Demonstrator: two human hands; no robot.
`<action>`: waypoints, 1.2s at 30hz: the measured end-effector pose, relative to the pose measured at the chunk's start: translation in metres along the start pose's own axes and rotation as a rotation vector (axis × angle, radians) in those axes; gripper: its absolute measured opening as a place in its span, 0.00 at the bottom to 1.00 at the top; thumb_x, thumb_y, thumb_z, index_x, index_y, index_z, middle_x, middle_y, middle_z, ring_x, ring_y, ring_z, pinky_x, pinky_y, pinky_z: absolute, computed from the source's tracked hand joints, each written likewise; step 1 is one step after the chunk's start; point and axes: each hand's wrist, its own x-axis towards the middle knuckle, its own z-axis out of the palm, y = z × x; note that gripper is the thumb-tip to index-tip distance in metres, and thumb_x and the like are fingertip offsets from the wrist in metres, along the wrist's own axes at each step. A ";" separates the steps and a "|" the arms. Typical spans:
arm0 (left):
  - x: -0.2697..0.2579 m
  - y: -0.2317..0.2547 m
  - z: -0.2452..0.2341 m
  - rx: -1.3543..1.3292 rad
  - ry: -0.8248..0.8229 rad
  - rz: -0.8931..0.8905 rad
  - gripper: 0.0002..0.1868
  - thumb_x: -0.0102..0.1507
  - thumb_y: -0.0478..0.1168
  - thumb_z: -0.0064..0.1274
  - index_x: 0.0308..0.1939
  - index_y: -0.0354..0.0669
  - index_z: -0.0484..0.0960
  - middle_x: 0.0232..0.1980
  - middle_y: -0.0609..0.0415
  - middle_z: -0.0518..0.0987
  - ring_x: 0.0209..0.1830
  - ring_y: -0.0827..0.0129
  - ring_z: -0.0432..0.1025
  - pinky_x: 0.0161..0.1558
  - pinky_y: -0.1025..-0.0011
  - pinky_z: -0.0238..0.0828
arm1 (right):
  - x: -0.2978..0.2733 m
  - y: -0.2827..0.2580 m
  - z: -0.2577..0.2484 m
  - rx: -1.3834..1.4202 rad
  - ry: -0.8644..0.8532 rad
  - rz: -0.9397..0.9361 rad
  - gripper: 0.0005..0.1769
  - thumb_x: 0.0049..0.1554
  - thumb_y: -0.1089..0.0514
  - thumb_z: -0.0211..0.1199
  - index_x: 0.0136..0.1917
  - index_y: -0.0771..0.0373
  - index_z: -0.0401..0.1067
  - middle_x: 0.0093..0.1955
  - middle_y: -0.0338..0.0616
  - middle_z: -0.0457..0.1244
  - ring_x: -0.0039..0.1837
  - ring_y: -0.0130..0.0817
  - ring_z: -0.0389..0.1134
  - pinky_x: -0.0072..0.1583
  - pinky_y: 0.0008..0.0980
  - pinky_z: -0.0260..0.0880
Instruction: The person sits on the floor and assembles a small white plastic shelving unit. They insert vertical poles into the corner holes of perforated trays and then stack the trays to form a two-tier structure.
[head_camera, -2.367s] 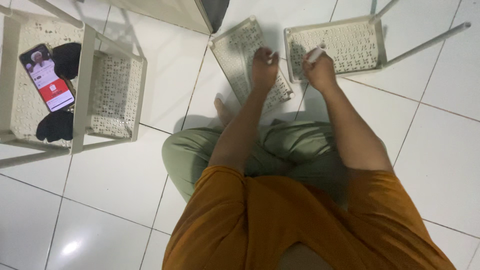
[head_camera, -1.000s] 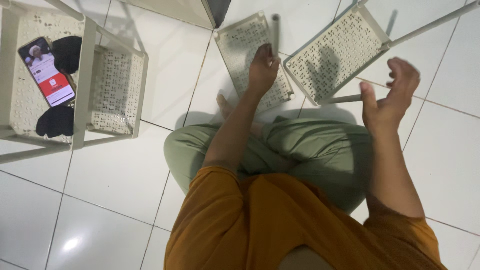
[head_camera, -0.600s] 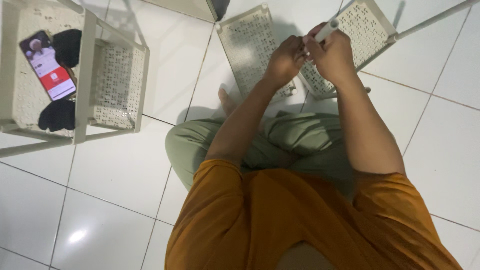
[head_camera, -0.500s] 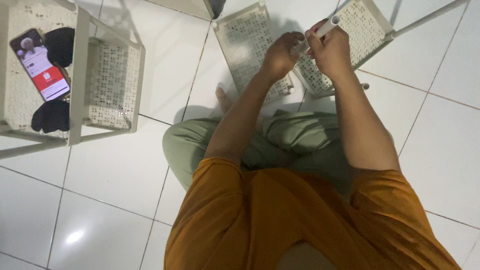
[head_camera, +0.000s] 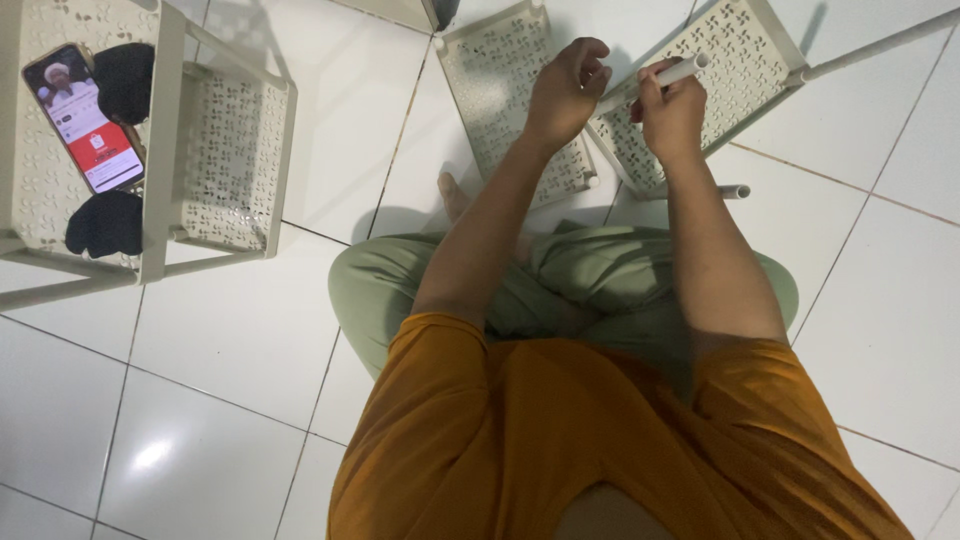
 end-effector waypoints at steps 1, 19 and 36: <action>0.000 0.001 0.001 -0.009 0.007 -0.002 0.14 0.63 0.41 0.58 0.52 0.43 0.79 0.41 0.53 0.86 0.38 0.66 0.82 0.43 0.68 0.79 | 0.000 0.000 0.001 -0.001 0.002 0.010 0.08 0.70 0.61 0.60 0.52 0.70 0.69 0.36 0.43 0.67 0.34 0.28 0.69 0.37 0.27 0.70; 0.003 0.009 0.012 -0.059 0.028 -0.111 0.15 0.65 0.46 0.56 0.52 0.44 0.81 0.42 0.52 0.86 0.41 0.66 0.83 0.45 0.68 0.80 | -0.002 -0.003 0.019 -0.247 -0.088 -0.015 0.13 0.70 0.57 0.60 0.49 0.71 0.71 0.37 0.47 0.68 0.38 0.34 0.73 0.40 0.32 0.73; 0.005 0.023 0.067 -0.258 0.100 -0.083 0.27 0.68 0.55 0.53 0.22 0.40 0.69 0.19 0.59 0.64 0.21 0.76 0.55 0.25 0.69 0.57 | 0.009 0.027 0.049 -0.392 -0.064 0.185 0.23 0.67 0.44 0.57 0.56 0.70 0.73 0.49 0.61 0.69 0.53 0.53 0.72 0.54 0.44 0.71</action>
